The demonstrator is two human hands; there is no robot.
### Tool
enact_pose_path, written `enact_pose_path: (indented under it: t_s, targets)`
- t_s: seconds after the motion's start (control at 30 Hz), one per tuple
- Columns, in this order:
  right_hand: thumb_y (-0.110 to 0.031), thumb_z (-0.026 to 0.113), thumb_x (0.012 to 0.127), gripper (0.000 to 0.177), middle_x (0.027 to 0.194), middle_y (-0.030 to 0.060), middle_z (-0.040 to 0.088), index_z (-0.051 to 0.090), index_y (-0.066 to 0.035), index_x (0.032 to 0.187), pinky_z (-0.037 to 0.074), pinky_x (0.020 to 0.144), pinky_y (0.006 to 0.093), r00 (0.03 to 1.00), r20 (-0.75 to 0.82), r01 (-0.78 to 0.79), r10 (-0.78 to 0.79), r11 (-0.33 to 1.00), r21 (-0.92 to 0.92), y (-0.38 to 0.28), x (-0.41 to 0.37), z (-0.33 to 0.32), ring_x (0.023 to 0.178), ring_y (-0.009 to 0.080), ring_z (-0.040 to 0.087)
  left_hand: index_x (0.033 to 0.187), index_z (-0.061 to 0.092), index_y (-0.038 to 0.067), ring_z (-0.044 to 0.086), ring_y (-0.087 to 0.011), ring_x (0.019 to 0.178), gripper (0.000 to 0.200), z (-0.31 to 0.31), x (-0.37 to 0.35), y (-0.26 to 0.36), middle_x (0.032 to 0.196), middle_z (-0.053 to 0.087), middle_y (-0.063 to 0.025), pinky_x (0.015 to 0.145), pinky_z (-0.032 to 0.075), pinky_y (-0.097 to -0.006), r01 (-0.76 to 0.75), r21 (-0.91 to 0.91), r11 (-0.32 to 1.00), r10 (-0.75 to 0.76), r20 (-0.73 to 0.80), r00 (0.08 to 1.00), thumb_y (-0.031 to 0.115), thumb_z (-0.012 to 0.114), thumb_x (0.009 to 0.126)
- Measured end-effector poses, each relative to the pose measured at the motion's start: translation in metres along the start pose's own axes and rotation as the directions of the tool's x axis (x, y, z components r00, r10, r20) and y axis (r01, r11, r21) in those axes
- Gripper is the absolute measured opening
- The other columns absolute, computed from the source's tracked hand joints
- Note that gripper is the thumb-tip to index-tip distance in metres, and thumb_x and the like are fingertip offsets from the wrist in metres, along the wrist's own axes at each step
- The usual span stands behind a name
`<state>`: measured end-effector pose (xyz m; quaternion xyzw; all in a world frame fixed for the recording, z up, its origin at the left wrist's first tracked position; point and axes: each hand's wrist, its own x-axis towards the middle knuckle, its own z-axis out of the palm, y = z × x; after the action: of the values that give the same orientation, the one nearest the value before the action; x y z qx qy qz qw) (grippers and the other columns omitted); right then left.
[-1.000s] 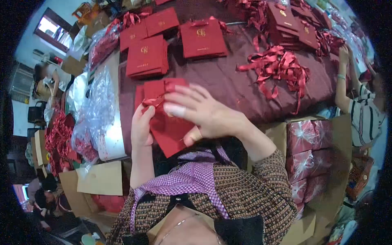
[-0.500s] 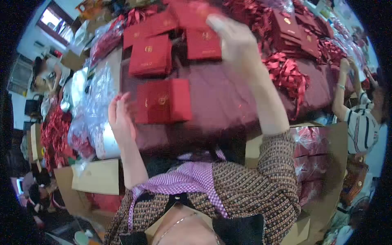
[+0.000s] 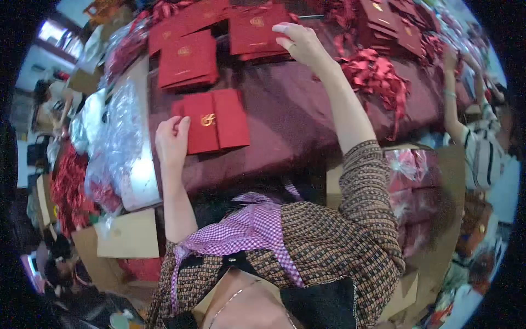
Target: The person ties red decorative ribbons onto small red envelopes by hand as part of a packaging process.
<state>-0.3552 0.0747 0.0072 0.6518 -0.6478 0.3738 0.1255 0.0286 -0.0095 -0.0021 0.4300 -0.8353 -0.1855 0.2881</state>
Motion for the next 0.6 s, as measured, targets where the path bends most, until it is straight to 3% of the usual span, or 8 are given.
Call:
enact_pose_path:
  t_s: [0.03, 0.1, 0.13, 0.2, 0.23, 0.3, 0.43, 0.6]
  targets:
    - [-0.011, 0.062, 0.087, 0.028, 0.106, 0.0138, 0.066, 0.062, -0.007, 0.115, 0.050, 0.082, 0.0307, 0.976, 0.025, -0.215, 0.214, 0.975, 0.051, -0.008, -0.008, -0.018, 0.096, 0.0228, 0.065, 0.097, 0.064, -0.001, 0.055, -0.0318, 0.084, 0.031, 0.002, 0.001, 0.007, 0.085, 0.059, -0.0148, 0.078, 0.044, -0.0428, 0.009, 0.014, 1.000, -0.010, 0.010, 1.000, 0.027, 0.068, 0.084]
    - [-0.014, 0.062, 0.086, 0.026, 0.105, 0.0163, 0.066, 0.064, -0.005, 0.110, 0.049, 0.083, 0.0343, 0.925, -0.018, -0.375, 0.379, 0.920, 0.111, -0.014, -0.026, -0.045, 0.098, 0.0289, 0.064, 0.098, 0.063, -0.002, 0.054, -0.0316, 0.087, 0.032, 0.006, 0.002, 0.013, 0.086, 0.059, -0.0146, 0.079, 0.044, -0.0419, 0.010, 0.060, 0.998, -0.012, 0.037, 0.999, 0.026, 0.068, 0.083]
    - [-0.013, 0.061, 0.087, 0.025, 0.101, 0.0160, 0.068, 0.064, -0.004, 0.110, 0.050, 0.081, 0.0330, 0.904, 0.003, -0.425, 0.428, 0.897, 0.123, -0.007, -0.039, -0.052, 0.092, 0.0257, 0.066, 0.098, 0.063, -0.002, 0.054, -0.0316, 0.087, 0.032, 0.009, 0.003, 0.012, 0.086, 0.059, -0.0146, 0.079, 0.044, -0.0419, -0.001, 0.049, 0.999, -0.001, 0.046, 0.999, 0.026, 0.068, 0.083]
    - [-0.014, 0.059, 0.087, 0.024, 0.098, 0.0157, 0.068, 0.065, -0.004, 0.108, 0.050, 0.079, 0.0332, 0.928, 0.072, -0.365, 0.366, 0.931, -0.024, 0.001, -0.059, -0.062, 0.092, 0.0252, 0.066, 0.100, 0.063, -0.003, 0.054, -0.0311, 0.087, 0.033, 0.015, 0.003, 0.009, 0.086, 0.058, -0.0140, 0.080, 0.044, -0.0414, -0.012, 0.052, 0.999, 0.009, 0.045, 0.999, 0.025, 0.068, 0.083]
    - [-0.015, 0.061, 0.086, 0.024, 0.096, 0.0168, 0.068, 0.066, -0.003, 0.107, 0.051, 0.077, 0.0361, 0.860, 0.178, -0.488, 0.479, 0.873, 0.006, 0.005, -0.068, -0.061, 0.093, 0.0296, 0.066, 0.101, 0.062, -0.003, 0.054, -0.0307, 0.087, 0.031, 0.013, 0.002, 0.013, 0.085, 0.057, -0.0138, 0.081, 0.043, -0.0408, 0.000, 0.057, 0.998, -0.002, 0.047, 0.999, 0.021, 0.068, 0.082]
    - [-0.018, 0.063, 0.084, 0.026, 0.091, 0.0176, 0.068, 0.067, -0.003, 0.104, 0.050, 0.075, 0.0394, 0.876, 0.174, -0.454, 0.450, 0.891, -0.018, -0.002, -0.082, -0.062, 0.089, 0.0324, 0.065, 0.101, 0.062, -0.002, 0.054, -0.0305, 0.087, 0.029, 0.014, 0.000, 0.016, 0.085, 0.057, -0.0137, 0.081, 0.043, -0.0408, -0.015, 0.057, 0.998, 0.013, 0.035, 0.999, 0.019, 0.068, 0.082]
    - [-0.034, 0.071, 0.076, 0.033, 0.088, 0.0107, 0.063, 0.067, -0.007, 0.093, 0.043, 0.082, 0.0428, 0.937, 0.117, -0.265, 0.330, 0.886, -0.381, -0.009, -0.102, -0.047, 0.094, 0.0303, 0.058, 0.100, 0.061, -0.002, 0.054, -0.0305, 0.088, 0.026, 0.018, -0.002, 0.018, 0.087, 0.057, -0.0137, 0.081, 0.044, -0.0408, -0.054, 0.090, 0.995, 0.055, -0.011, 0.998, 0.015, 0.067, 0.082]
    - [-0.026, 0.067, 0.080, 0.017, 0.085, 0.0058, 0.060, 0.066, -0.012, 0.090, 0.038, 0.086, 0.0420, 0.953, 0.061, -0.248, 0.296, 0.883, -0.399, -0.009, -0.107, -0.027, 0.094, 0.0281, 0.056, 0.097, 0.061, -0.002, 0.059, -0.0308, 0.082, 0.024, 0.023, -0.002, 0.014, 0.085, 0.062, -0.0153, 0.078, 0.048, -0.0400, 0.016, -0.047, 0.999, -0.017, -0.010, 1.000, 0.014, 0.068, 0.080]
